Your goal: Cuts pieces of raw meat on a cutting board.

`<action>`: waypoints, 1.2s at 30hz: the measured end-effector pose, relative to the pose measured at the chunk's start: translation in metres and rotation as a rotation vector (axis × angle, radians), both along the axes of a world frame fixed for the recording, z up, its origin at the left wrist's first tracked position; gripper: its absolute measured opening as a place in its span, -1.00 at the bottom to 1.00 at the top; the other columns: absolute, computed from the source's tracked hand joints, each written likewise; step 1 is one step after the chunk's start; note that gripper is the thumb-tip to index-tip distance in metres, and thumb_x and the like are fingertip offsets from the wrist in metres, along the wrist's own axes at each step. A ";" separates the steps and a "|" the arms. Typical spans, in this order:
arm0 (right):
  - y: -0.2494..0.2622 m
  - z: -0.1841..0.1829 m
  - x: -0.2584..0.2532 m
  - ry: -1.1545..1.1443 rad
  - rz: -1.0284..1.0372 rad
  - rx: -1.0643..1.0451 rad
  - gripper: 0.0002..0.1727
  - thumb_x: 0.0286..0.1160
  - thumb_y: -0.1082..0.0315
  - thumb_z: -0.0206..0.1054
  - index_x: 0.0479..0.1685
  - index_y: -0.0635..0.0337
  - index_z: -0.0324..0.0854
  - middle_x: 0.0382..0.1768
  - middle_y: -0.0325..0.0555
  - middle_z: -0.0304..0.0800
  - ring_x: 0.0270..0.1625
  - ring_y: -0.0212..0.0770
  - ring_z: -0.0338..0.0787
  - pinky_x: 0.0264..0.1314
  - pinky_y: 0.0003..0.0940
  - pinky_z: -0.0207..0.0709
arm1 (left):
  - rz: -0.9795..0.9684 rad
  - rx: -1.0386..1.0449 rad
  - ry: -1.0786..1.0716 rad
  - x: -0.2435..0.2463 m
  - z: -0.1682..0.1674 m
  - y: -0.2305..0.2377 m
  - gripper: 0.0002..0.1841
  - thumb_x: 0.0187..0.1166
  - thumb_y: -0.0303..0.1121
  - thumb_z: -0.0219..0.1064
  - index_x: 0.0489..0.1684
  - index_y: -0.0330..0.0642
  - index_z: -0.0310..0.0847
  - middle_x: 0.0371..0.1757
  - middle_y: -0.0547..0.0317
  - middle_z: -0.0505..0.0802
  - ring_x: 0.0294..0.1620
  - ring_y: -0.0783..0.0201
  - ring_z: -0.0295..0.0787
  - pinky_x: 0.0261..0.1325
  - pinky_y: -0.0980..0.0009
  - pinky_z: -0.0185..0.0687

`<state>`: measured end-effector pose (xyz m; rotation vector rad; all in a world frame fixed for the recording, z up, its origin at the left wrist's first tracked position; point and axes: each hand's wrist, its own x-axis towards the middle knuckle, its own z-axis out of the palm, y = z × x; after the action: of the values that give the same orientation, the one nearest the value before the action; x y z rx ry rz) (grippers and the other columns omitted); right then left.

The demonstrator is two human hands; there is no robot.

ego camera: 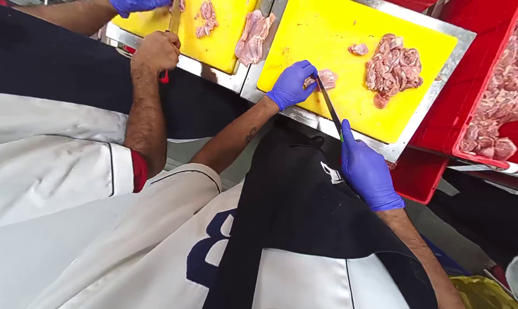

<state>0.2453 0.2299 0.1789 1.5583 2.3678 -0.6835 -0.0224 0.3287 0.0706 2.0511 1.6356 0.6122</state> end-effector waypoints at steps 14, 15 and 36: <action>0.064 -0.029 -0.032 0.461 -0.300 0.053 -0.35 0.86 0.22 -0.03 0.93 -0.21 0.01 -0.28 0.09 0.78 -0.39 0.05 0.75 -0.31 0.14 0.65 | 0.282 -0.209 -0.093 -0.022 0.019 0.045 -0.57 0.38 -0.43 0.33 0.28 -0.22 0.67 0.12 0.03 0.90 0.18 0.12 0.86 0.29 0.08 0.76; 0.059 -0.024 -0.021 0.409 -0.301 0.040 -0.36 0.86 0.21 -0.04 0.92 -0.20 0.02 -0.29 0.11 0.78 -0.36 0.09 0.77 -0.28 0.19 0.64 | 0.217 -0.194 -0.161 -0.021 0.017 0.047 -0.60 0.42 -0.41 0.32 0.25 -0.23 0.70 0.13 0.03 0.89 0.20 0.16 0.85 0.33 0.14 0.74; 0.091 -0.056 -0.037 0.432 -0.287 0.035 -0.39 0.87 0.19 -0.04 0.90 -0.26 0.08 -0.30 0.15 0.80 -0.37 0.17 0.79 -0.32 0.24 0.63 | 0.143 -0.209 -0.440 0.000 0.003 0.048 -0.74 0.56 -0.48 0.33 0.13 -0.34 0.75 0.12 -0.03 0.89 0.18 0.22 0.85 0.35 0.25 0.74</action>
<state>0.2081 0.3205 0.1228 1.9559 2.4698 -1.1486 -0.0228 0.3768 0.0735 1.5287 1.5150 0.8346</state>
